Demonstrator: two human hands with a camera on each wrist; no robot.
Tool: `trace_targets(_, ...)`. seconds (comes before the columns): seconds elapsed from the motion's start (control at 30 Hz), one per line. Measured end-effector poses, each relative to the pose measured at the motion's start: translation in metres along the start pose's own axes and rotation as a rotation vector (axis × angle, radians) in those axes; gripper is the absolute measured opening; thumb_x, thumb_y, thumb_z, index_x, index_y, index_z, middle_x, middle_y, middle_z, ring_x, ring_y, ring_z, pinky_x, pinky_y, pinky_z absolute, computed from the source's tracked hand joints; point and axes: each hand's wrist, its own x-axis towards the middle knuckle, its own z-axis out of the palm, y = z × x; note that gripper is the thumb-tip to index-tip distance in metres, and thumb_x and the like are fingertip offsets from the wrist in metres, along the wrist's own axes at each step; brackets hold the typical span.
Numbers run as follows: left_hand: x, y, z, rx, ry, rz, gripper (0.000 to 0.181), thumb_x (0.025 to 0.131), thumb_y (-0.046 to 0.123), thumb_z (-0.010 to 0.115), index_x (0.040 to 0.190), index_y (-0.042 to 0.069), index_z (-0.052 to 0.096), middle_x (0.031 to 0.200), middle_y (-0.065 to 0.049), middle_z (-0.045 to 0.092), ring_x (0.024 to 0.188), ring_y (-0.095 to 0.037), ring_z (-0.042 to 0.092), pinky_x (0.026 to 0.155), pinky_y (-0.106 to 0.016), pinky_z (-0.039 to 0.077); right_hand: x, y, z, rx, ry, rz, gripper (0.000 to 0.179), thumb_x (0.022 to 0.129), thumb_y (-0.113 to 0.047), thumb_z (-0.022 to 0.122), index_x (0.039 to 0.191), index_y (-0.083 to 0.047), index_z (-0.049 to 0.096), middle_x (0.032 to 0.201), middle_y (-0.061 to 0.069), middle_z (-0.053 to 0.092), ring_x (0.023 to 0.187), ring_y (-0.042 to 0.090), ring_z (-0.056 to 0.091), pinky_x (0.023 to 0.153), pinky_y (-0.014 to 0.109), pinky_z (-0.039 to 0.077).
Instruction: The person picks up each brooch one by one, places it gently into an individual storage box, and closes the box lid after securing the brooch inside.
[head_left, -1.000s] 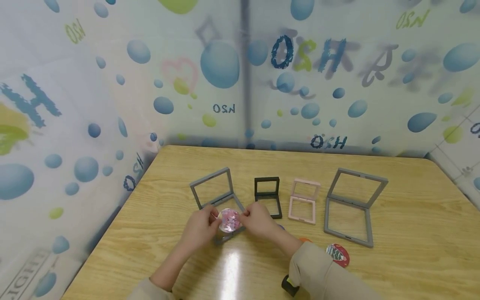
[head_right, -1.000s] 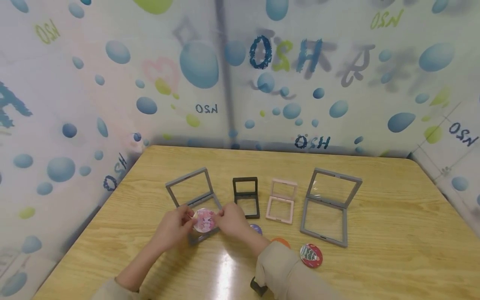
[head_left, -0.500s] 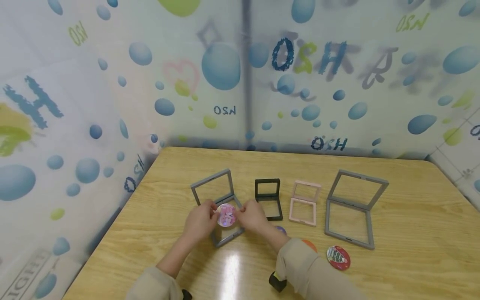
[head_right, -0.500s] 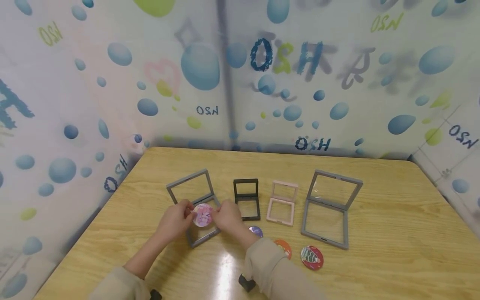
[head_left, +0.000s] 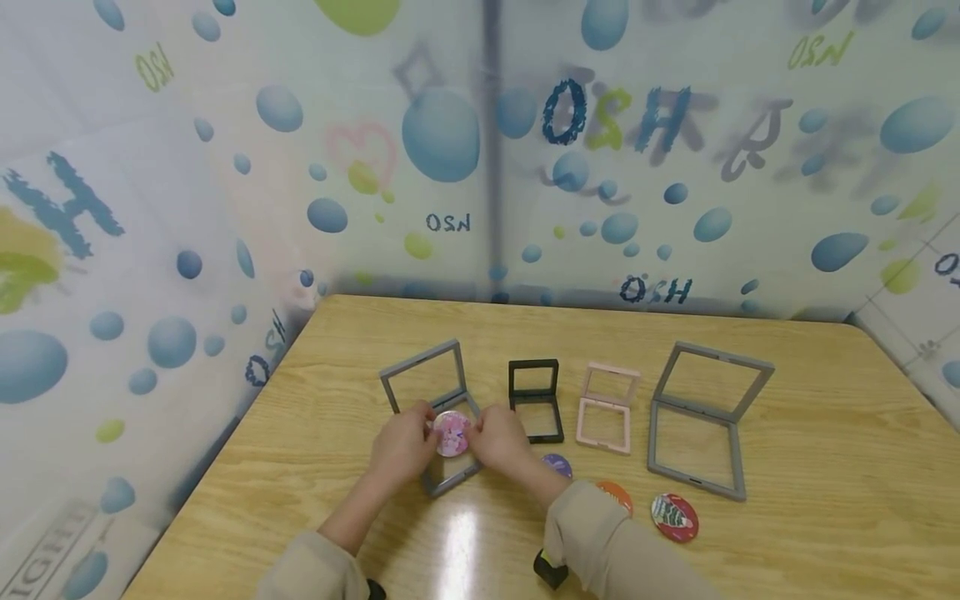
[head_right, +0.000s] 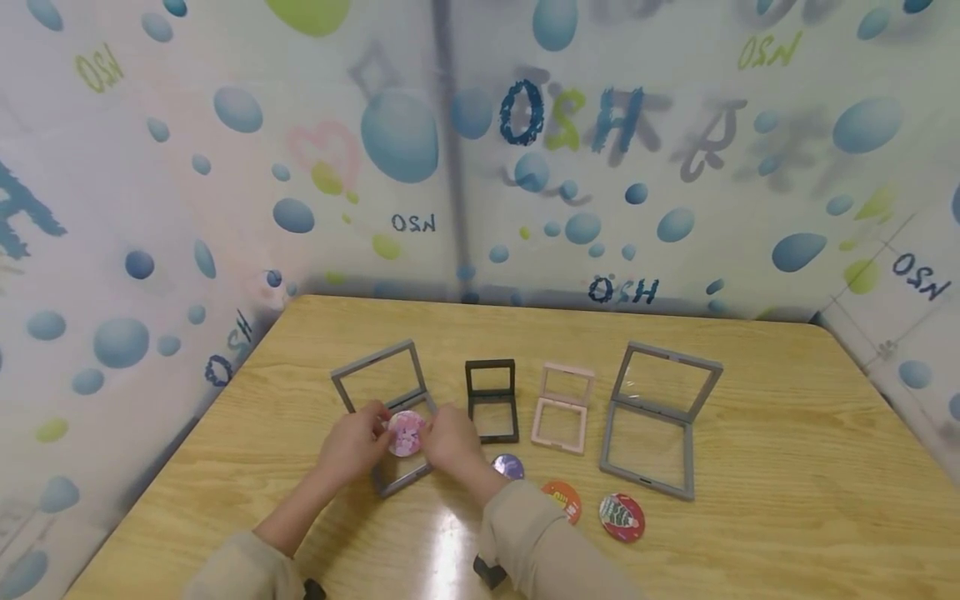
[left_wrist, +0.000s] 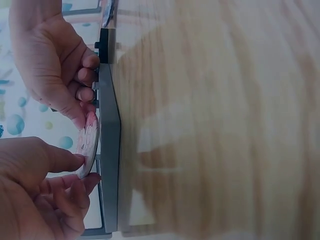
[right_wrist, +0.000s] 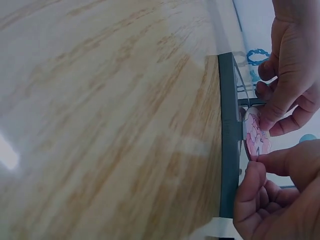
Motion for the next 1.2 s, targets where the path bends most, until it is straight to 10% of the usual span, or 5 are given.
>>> trace_targets(1.2, 0.0021, -0.0003, 0.0047, 0.196, -0.011, 0.002, 0.023, 0.074, 0.017, 0.070, 0.092, 0.003, 0.062, 0.078, -0.009, 0.063, 0.057, -0.016, 0.051, 0.045, -0.030, 0.041, -0.0021, -0.0026, 0.0020, -0.150, 0.041, -0.037, 0.036, 0.077, -0.011, 0.066, 0.046, -0.011, 0.048, 0.041, -0.006, 0.041, 0.036, 0.006, 0.034, 0.035, 0.017, 0.026)
